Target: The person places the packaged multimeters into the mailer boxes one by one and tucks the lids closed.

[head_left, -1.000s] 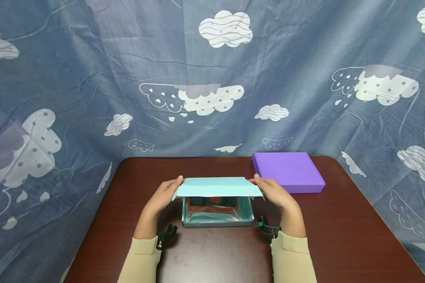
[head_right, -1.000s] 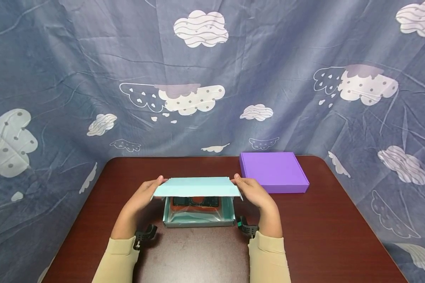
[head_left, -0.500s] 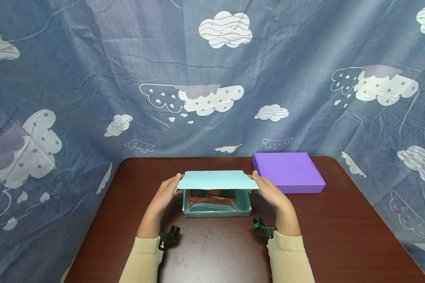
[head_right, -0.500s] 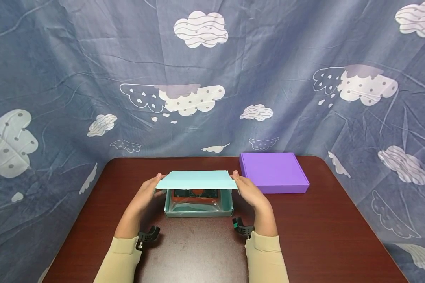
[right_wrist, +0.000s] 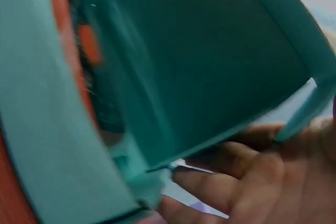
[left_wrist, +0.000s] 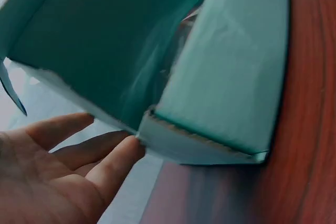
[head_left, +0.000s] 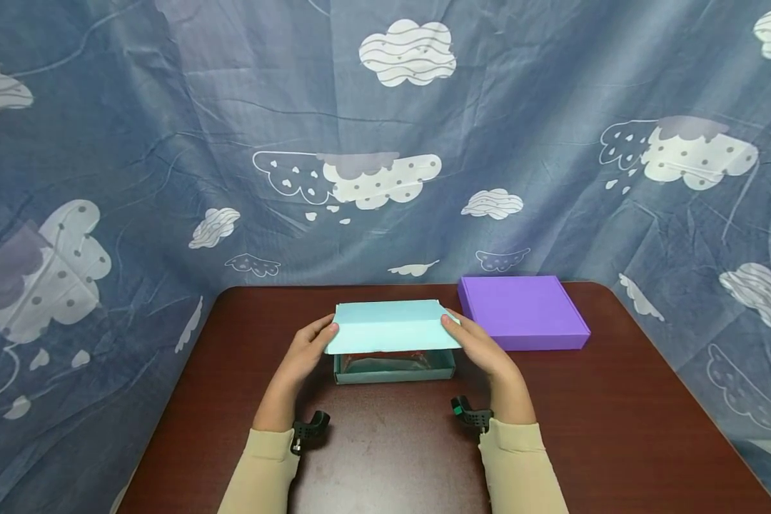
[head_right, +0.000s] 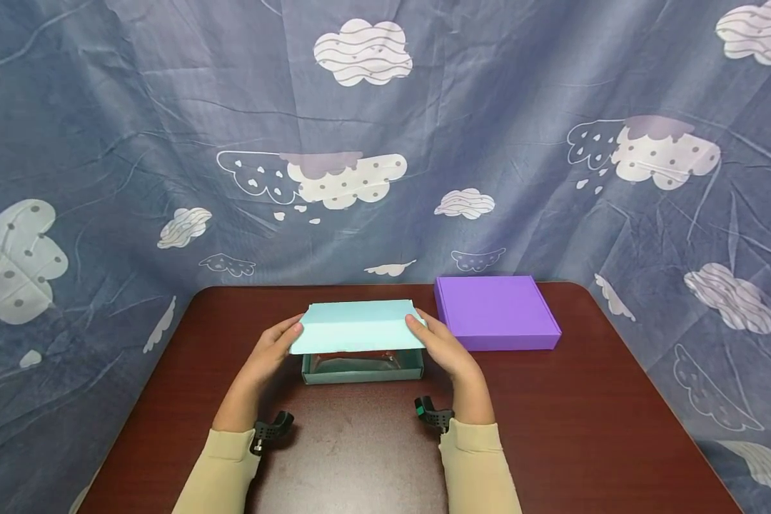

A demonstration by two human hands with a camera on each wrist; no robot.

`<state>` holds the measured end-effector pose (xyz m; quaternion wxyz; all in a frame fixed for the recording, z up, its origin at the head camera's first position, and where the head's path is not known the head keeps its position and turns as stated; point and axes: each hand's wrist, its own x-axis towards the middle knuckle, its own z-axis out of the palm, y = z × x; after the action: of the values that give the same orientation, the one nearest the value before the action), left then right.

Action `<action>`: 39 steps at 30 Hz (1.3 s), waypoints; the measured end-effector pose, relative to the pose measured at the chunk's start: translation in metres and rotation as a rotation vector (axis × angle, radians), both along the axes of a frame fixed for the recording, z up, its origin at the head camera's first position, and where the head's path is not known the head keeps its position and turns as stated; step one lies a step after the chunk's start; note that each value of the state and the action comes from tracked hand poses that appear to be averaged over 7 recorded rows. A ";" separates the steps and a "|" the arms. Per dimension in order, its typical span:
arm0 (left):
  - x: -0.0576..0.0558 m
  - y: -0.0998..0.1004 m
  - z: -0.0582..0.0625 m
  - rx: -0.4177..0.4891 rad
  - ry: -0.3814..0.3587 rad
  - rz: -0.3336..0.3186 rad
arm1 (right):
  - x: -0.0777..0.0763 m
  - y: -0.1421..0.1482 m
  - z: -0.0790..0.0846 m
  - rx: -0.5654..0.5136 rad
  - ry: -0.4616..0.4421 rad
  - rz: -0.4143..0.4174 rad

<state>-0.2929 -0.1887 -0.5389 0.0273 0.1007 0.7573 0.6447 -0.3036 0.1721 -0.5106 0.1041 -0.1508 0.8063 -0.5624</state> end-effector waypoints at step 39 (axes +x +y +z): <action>-0.002 0.017 -0.011 -0.352 0.030 0.216 | -0.004 -0.033 -0.015 0.518 0.104 -0.307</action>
<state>-0.2953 -0.1718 -0.5502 -0.0363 0.0221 0.8649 0.5002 -0.3075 0.1393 -0.5257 0.0115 -0.0241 0.9405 -0.3388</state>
